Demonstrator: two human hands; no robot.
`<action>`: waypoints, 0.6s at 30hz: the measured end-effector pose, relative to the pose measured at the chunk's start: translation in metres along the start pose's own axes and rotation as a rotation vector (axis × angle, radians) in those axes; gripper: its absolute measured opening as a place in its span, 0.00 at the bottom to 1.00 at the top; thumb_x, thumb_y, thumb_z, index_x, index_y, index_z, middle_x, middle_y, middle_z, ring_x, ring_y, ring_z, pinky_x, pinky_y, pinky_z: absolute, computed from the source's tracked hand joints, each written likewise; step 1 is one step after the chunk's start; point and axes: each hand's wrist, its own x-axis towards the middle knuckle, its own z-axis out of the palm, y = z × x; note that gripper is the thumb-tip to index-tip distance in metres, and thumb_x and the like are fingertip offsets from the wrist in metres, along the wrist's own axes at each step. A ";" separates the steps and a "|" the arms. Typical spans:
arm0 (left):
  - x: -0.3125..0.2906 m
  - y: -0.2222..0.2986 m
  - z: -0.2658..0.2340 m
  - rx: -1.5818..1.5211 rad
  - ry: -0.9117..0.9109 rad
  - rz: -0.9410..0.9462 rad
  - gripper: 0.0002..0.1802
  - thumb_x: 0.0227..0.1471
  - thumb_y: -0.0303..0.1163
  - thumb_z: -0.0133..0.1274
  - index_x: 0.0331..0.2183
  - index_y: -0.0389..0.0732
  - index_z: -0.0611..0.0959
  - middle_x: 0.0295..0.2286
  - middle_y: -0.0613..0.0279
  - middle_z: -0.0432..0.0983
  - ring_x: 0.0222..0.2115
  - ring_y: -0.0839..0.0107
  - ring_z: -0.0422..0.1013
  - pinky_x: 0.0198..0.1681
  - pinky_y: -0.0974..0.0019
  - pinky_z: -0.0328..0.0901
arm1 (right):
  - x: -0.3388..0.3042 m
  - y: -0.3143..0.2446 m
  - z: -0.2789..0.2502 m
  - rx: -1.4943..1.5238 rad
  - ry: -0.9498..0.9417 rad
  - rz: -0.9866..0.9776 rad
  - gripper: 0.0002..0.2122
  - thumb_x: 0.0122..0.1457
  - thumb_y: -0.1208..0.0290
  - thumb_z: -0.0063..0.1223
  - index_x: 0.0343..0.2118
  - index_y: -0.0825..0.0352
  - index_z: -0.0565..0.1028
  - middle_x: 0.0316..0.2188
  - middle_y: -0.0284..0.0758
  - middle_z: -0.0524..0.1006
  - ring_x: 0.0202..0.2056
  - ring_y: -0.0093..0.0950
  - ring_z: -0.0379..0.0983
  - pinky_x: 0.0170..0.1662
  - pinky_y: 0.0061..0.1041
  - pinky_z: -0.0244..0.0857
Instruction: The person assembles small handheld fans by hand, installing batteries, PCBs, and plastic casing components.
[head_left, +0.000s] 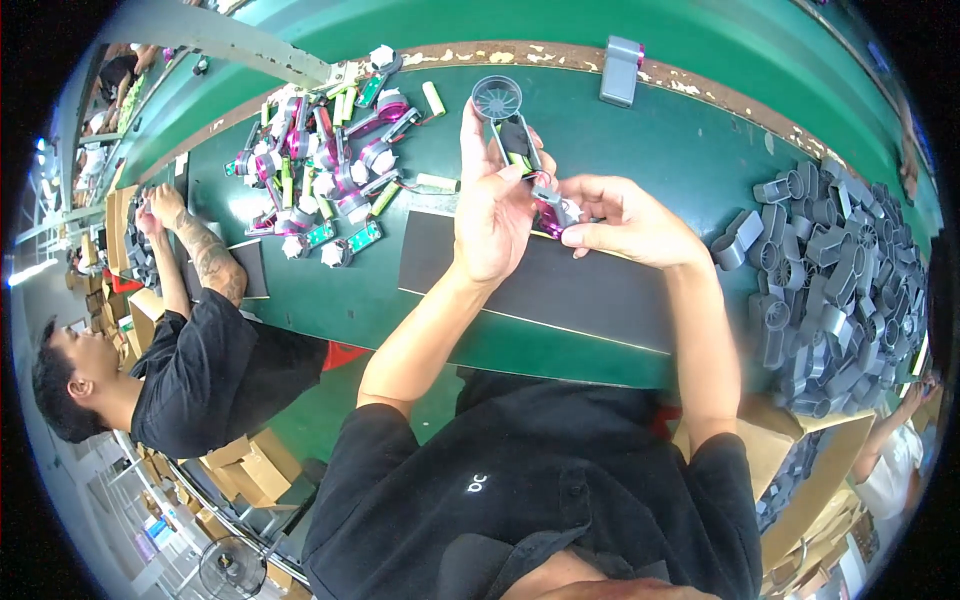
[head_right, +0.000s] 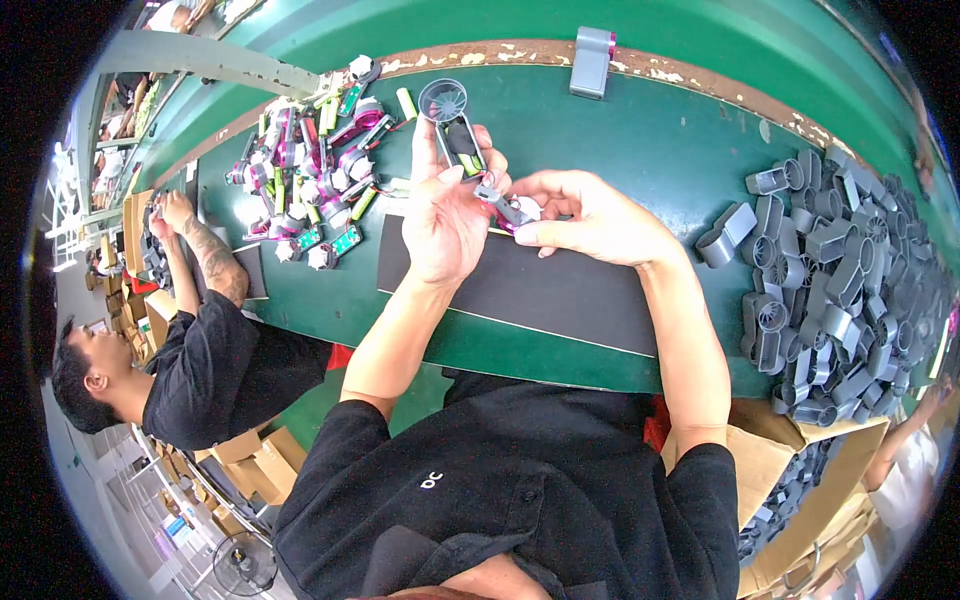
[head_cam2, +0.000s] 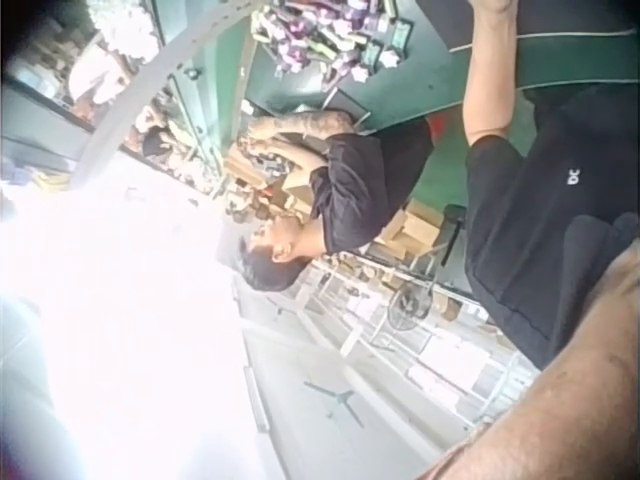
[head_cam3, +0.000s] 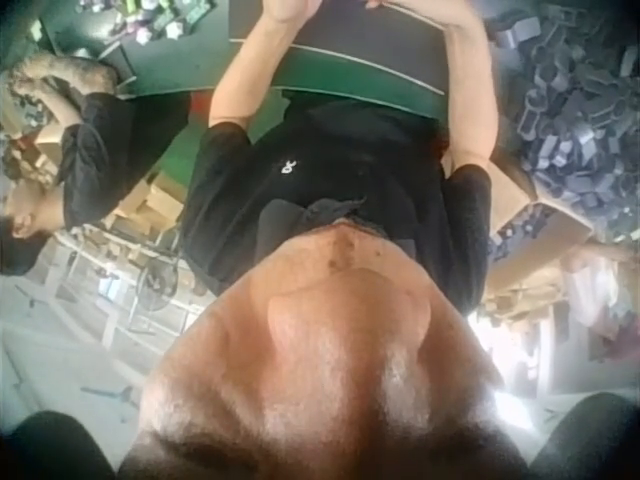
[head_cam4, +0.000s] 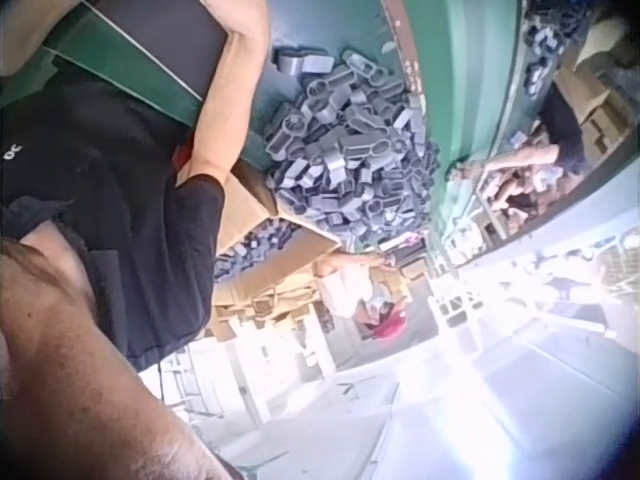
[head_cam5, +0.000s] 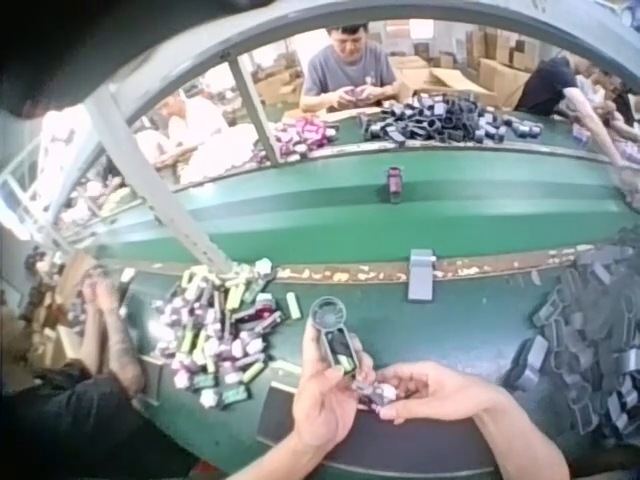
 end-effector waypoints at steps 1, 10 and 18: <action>0.000 0.000 -0.001 0.000 -0.002 -0.001 0.50 0.54 0.28 0.47 0.71 0.52 0.41 0.47 0.56 0.67 0.40 0.67 0.66 0.45 0.63 0.65 | 0.001 0.005 -0.003 0.007 -0.029 0.034 0.20 0.58 0.75 0.65 0.52 0.70 0.72 0.36 0.32 0.79 0.37 0.21 0.76 0.41 0.23 0.76; 0.001 -0.003 0.001 0.317 0.066 0.033 0.46 0.60 0.38 0.51 0.71 0.50 0.45 0.45 0.58 0.69 0.38 0.69 0.67 0.43 0.64 0.64 | -0.014 -0.019 -0.013 -0.054 0.167 -0.027 0.18 0.56 0.80 0.65 0.47 0.67 0.70 0.38 0.30 0.76 0.39 0.19 0.75 0.38 0.21 0.75; 0.001 -0.008 -0.002 0.531 -0.095 -0.129 0.46 0.63 0.30 0.47 0.71 0.44 0.39 0.56 0.56 0.62 0.48 0.71 0.63 0.52 0.66 0.61 | -0.021 -0.030 -0.008 -0.118 0.376 -0.333 0.17 0.54 0.79 0.68 0.45 0.69 0.73 0.39 0.32 0.80 0.38 0.18 0.76 0.43 0.18 0.72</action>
